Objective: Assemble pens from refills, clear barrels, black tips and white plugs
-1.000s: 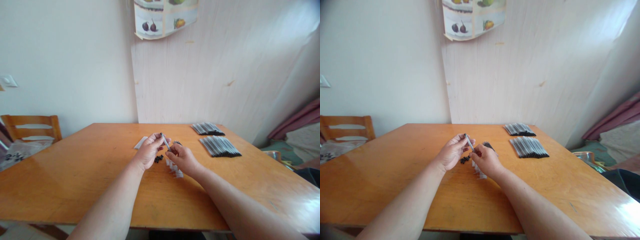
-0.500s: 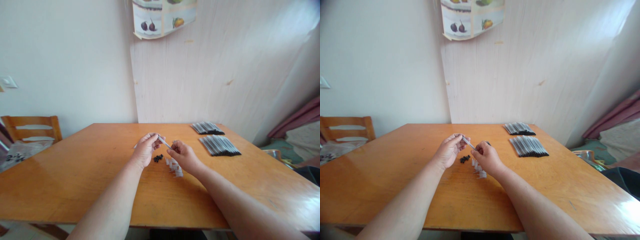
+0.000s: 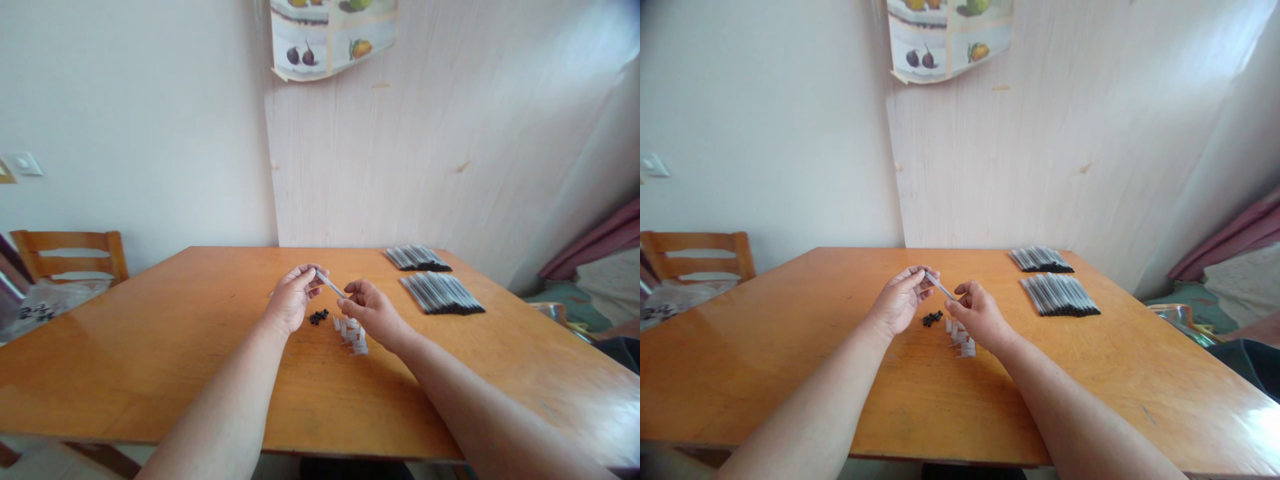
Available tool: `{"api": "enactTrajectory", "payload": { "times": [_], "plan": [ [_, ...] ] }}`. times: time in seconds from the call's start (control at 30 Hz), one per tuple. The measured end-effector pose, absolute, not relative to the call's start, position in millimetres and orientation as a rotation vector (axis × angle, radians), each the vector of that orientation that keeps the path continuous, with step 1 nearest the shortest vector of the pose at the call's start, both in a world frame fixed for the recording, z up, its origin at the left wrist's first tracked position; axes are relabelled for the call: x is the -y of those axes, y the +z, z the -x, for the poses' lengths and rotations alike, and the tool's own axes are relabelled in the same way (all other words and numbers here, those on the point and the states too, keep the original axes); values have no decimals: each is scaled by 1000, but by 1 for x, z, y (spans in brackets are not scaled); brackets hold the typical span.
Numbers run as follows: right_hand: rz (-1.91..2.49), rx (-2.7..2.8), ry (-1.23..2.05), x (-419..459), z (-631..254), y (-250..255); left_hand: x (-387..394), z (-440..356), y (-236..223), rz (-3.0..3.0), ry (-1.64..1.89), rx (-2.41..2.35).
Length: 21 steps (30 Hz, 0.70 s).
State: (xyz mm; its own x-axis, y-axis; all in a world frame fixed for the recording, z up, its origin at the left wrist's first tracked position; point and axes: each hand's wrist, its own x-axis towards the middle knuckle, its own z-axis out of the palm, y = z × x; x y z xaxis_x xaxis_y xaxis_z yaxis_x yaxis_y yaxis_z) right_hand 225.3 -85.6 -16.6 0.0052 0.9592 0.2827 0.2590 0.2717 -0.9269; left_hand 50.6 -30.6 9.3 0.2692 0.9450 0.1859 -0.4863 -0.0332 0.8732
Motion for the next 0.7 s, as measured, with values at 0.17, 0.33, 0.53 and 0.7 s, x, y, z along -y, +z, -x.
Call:
{"api": "enactTrajectory", "payload": {
  "times": [0.17, 0.33, 0.53, 0.7],
  "plan": [
    [1195, 1465, 832, 85, -226, -14, 29, -49, 10, -1011, 1238, -525],
    [1197, 1497, 929, 90, -225, -8, 25, -46, 7, -990, 1215, -478],
    [1142, 1468, 932, 87, -226, -15, 22, -46, 5, -959, 1250, -501],
    [1151, 1497, 826, 85, -229, -17, 22, -45, 5, -943, 1249, -485]
  ]
}}
